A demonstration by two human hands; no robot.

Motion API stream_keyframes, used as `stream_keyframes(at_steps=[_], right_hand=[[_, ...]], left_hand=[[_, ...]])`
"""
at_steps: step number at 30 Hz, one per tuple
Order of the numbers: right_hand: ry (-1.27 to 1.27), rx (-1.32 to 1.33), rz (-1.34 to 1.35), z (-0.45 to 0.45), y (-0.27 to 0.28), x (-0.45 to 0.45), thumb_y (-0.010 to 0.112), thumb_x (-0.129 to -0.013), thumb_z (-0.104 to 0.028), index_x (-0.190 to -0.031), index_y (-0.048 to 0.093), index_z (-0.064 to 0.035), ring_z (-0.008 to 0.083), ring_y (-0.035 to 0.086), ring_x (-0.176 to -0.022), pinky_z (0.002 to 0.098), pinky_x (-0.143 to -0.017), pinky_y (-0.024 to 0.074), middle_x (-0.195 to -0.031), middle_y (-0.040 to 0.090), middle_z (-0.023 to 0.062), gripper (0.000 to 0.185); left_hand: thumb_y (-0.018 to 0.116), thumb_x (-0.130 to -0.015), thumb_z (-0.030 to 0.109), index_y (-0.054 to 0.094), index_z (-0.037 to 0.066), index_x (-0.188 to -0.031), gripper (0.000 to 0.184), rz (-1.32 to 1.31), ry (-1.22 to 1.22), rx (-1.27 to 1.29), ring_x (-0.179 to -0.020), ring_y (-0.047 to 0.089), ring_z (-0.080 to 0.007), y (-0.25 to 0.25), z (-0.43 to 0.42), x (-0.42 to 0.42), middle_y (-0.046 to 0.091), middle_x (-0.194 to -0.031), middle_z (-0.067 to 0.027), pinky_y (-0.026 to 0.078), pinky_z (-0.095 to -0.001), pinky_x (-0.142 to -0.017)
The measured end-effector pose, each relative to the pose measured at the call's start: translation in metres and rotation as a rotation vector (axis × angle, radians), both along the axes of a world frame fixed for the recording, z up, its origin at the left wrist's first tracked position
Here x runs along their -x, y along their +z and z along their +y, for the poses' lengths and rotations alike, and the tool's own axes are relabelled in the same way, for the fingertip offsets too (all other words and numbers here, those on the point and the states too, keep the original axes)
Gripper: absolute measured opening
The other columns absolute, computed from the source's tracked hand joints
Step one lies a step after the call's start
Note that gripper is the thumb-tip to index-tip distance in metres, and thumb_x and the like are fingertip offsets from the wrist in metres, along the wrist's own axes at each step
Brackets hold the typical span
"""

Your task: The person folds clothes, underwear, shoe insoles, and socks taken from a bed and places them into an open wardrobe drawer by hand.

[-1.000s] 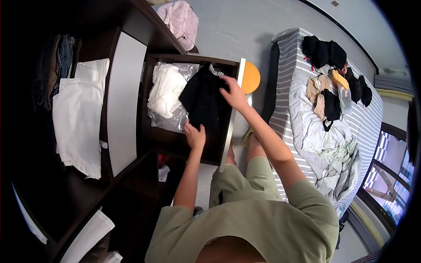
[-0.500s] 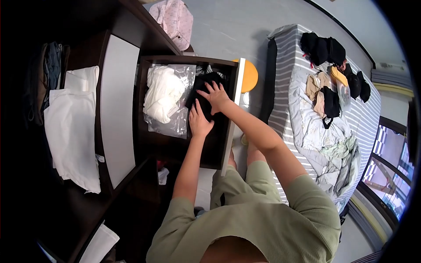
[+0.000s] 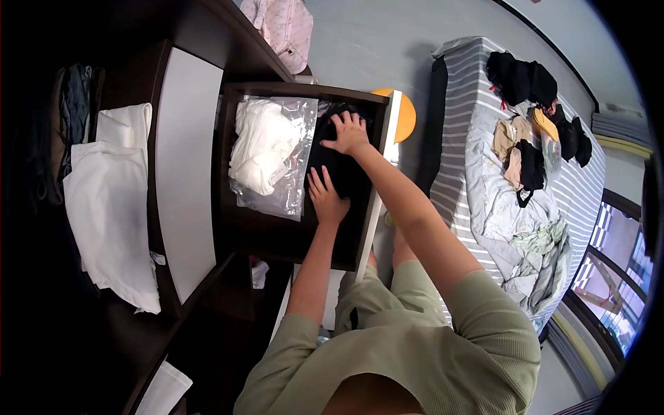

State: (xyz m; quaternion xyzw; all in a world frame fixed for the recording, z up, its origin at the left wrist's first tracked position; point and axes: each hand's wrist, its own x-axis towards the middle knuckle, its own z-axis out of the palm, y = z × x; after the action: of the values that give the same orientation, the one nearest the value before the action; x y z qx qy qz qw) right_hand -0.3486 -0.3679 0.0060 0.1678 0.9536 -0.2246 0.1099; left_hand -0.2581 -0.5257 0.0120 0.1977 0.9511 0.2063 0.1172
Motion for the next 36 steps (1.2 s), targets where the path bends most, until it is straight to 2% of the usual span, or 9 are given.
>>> stream_keyframes(at_steps=[8,11,14,16,19,20,23,29,36], right_hand=[[-0.097,-0.056,-0.016,-0.011,0.001,0.008,0.064,-0.068,-0.044,-0.109,0.051,-0.0155,0.0324,0.039,-0.108,0.0484,-0.090,0.0329,-0.114,0.044,0.0105,0.052],[-0.212,0.121,0.010,-0.005,0.010,0.002,0.062,-0.068,-0.041,-0.099,0.059,-0.0188,0.0280,0.044,-0.105,0.0454,-0.086,0.0354,-0.104,0.050,0.0075,0.038],[-0.316,0.416,0.304,-0.001,0.031,-0.011,0.057,-0.074,-0.027,-0.090,0.062,-0.0157,0.0290,0.050,-0.097,0.0416,-0.084,0.0386,-0.093,0.057,0.0096,0.020],[-0.300,0.657,0.580,0.004,0.043,-0.020,0.053,-0.077,-0.012,-0.090,0.062,-0.0088,0.0282,0.054,-0.090,0.0358,-0.081,0.0408,-0.089,0.060,0.0113,0.016],[-0.405,0.863,0.603,0.008,0.078,-0.046,0.054,-0.076,-0.007,-0.091,0.061,-0.0049,0.0276,0.055,-0.085,0.0330,-0.078,0.0417,-0.089,0.060,0.0114,0.017],[-0.426,0.876,0.618,0.009,0.080,-0.056,0.052,-0.078,-0.003,-0.092,0.060,-0.0036,0.0213,0.056,-0.082,0.0282,-0.074,0.0424,-0.087,0.060,0.0088,0.016],[-0.496,1.138,0.596,0.019,0.086,-0.080,0.047,-0.086,-0.004,-0.098,0.057,-0.0002,0.0088,0.053,-0.087,0.0215,-0.079,0.0407,-0.090,0.059,0.0021,0.016],[-0.523,1.084,0.618,0.051,0.091,-0.119,0.049,-0.086,-0.006,-0.097,0.059,-0.0009,0.0105,0.057,-0.078,0.0224,-0.070,0.0444,-0.087,0.061,0.0050,0.016],[-0.500,1.162,0.415,0.106,0.096,-0.170,0.049,-0.084,-0.004,-0.101,0.056,0.0004,0.0089,0.056,-0.084,0.0222,-0.075,0.0435,-0.088,0.060,0.0030,0.019]], left_hand=[[0.064,-0.066,0.016,0.018,0.008,-0.136,0.084,-0.102,0.030,-0.010,-0.126,0.020,-0.0409,0.018,-0.007,-0.005,0.019,-0.137,-0.0216,0.022,-0.0489,-0.101],[0.062,-0.069,0.014,0.032,0.010,-0.131,0.069,-0.043,0.075,-0.131,-0.123,0.027,-0.0386,0.034,-0.011,-0.001,0.029,-0.134,-0.0185,0.025,-0.0465,-0.100],[0.058,-0.072,0.009,0.046,0.007,-0.118,0.047,0.039,0.169,-0.261,-0.116,0.038,-0.0348,0.053,-0.005,0.002,0.040,-0.126,-0.0169,0.031,-0.0411,-0.098],[0.057,-0.072,0.006,0.046,0.007,-0.118,0.047,0.017,0.190,-0.320,-0.116,0.039,-0.0344,0.068,0.004,0.003,0.040,-0.126,-0.0167,0.031,-0.0406,-0.097],[0.055,-0.073,0.002,0.046,0.006,-0.117,0.046,0.011,0.187,-0.391,-0.115,0.040,-0.0338,0.085,0.019,0.004,0.042,-0.125,-0.0162,0.032,-0.0396,-0.097],[0.054,-0.073,0.000,0.046,0.006,-0.117,0.045,0.014,0.179,-0.413,-0.114,0.041,-0.0336,0.089,0.026,0.004,0.043,-0.124,-0.0160,0.032,-0.0392,-0.096],[0.054,-0.072,-0.002,0.046,0.006,-0.116,0.045,-0.004,0.109,-0.499,-0.114,0.042,-0.0331,0.099,0.047,0.002,0.044,-0.123,-0.0155,0.033,-0.0384,-0.096],[0.052,-0.073,-0.001,0.051,0.006,-0.109,0.036,-0.055,0.040,-0.641,-0.102,0.051,-0.0302,0.112,0.098,-0.011,0.055,-0.109,-0.0121,0.039,-0.0366,-0.088],[0.050,-0.078,-0.002,0.051,0.003,-0.109,0.031,-0.223,-0.030,-0.632,-0.096,0.056,-0.0241,0.108,0.163,-0.042,0.059,-0.101,-0.0126,0.043,-0.0323,-0.083]])
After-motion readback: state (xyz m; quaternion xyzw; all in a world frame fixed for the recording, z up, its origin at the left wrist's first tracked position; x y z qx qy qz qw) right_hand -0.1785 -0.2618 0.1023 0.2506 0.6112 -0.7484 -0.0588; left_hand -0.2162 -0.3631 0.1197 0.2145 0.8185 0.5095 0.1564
